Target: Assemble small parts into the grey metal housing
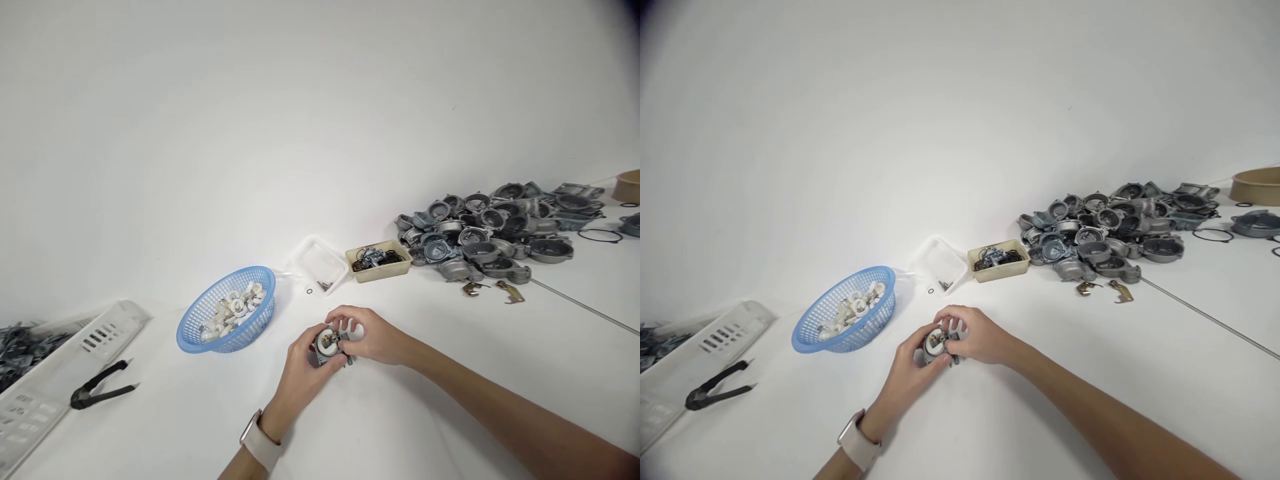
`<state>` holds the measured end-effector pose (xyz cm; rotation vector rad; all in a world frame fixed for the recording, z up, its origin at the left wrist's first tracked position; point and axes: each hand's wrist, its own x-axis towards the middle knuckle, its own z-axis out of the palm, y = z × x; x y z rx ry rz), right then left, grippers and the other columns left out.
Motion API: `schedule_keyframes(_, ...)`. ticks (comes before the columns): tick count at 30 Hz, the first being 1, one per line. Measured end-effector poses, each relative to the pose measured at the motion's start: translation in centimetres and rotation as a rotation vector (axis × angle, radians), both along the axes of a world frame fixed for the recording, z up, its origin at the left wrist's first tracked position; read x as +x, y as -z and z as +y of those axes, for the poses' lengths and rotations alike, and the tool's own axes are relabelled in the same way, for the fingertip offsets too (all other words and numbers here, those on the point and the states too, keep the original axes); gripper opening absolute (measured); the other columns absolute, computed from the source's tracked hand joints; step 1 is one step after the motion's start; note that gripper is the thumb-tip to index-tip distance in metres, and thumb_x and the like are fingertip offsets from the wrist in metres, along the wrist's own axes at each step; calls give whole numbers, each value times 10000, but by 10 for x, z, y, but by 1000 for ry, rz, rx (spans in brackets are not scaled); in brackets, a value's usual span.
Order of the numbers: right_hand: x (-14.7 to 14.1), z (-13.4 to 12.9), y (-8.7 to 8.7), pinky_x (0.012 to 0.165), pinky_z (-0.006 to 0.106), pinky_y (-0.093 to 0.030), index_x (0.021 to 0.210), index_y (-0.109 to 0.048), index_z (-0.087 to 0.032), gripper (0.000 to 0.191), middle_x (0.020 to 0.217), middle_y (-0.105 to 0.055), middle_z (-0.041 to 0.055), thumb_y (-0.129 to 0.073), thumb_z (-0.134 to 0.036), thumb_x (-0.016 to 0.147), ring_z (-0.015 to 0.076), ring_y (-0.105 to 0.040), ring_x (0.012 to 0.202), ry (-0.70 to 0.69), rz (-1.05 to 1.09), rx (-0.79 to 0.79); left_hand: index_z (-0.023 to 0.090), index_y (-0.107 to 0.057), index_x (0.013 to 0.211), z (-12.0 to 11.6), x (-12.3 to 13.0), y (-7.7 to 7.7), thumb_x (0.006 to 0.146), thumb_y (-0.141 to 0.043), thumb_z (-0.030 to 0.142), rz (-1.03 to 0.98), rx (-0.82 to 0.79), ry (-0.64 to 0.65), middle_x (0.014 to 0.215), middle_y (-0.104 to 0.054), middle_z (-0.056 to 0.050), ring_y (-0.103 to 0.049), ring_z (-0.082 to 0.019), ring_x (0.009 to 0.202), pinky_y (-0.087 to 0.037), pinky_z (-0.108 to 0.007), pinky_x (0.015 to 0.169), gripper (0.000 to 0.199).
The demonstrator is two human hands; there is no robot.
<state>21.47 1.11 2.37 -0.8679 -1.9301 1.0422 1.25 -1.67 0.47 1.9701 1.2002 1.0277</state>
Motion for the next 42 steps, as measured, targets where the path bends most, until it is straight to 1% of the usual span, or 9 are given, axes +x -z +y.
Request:
schedule_keyframes(10, 1, 0, 1, 823, 308, -474, 1102, -673, -246, 426, 1019, -679, 16, -635, -112, 699, 201, -605, 925, 15, -11, 4, 210, -621, 1235, 1, -1, 2, 822, -749, 400, 22, 38, 4, 1177, -697, -73, -656, -252, 1060, -524, -369, 923, 472)
schedule_keyframes(12, 2, 0, 0, 835, 325, -488, 1121, -668, -251, 436, 1075, -667, 30, -625, -111, 711, 210, -608, 942, 9, -22, 15, 224, -591, 1283, -1, -3, 0, 810, -751, 450, 102, 125, -6, 1192, -683, -79, -649, -260, 1064, -517, -375, 922, 548)
schedule_keyframes(16, 2, -1, -6, 912, 383, -504, 1177, -629, -261, 409, 1194, -627, 60, -617, -180, 777, 249, -604, 1046, -16, -86, 18, 218, -542, 1353, -1, -10, -11, 649, -792, 625, 436, 393, -11, 1169, -660, -124, -624, -336, 1069, -456, -459, 969, 851)
schedule_keyframes(20, -3, -2, -6, 995, 438, -484, 1302, -540, -303, 528, 1295, -592, 61, -648, -235, 790, 287, -586, 1148, -21, -240, 90, 191, -605, 1232, 4, -22, -20, 688, -700, 722, 541, 532, -38, 1054, -658, -141, -622, -335, 966, -433, -456, 914, 767)
schedule_keyframes(24, -9, -4, -7, 1035, 455, -465, 1347, -487, -273, 555, 1343, -583, 89, -656, -304, 819, 313, -561, 1216, -52, -371, 107, 166, -625, 1129, 11, -32, -13, 634, -703, 766, 583, 632, -38, 967, -650, -141, -608, -315, 854, -430, -431, 813, 782)
schedule_keyframes(28, -16, -1, -20, 1017, 449, -478, 1346, -467, -266, 592, 1320, -596, 100, -664, -284, 788, 317, -567, 1206, -32, -540, 79, 182, -648, 1022, 17, -34, -6, 600, -664, 841, 566, 674, -52, 878, -639, -121, -592, -283, 788, -423, -404, 752, 782)
schedule_keyframes(32, -26, -3, -44, 992, 427, -488, 1318, -489, -285, 568, 1286, -612, 78, -657, -246, 777, 309, -575, 1185, -78, -670, 38, 179, -675, 925, 15, -38, -7, 588, -661, 853, 506, 684, -69, 804, -619, -107, -580, -268, 743, -424, -398, 716, 753)
schedule_keyframes(37, -35, -12, -57, 988, 410, -486, 1310, -513, -277, 562, 1287, -600, 80, -679, -242, 775, 310, -569, 1183, -114, -658, 43, 197, -681, 893, 5, -46, -23, 649, -732, 714, 329, 650, -150, 895, -658, -112, -606, -266, 783, -439, -394, 742, 574)
schedule_keyframes(42, -34, -17, -34, 925, 384, -498, 1203, -573, -244, 459, 1148, -610, 62, -687, -207, 760, 263, -592, 1060, -29, -434, 116, 205, -667, 981, -12, -56, -67, 802, -697, 392, 31, 464, -211, 965, -685, -64, -634, -229, 876, -471, -353, 795, 260)
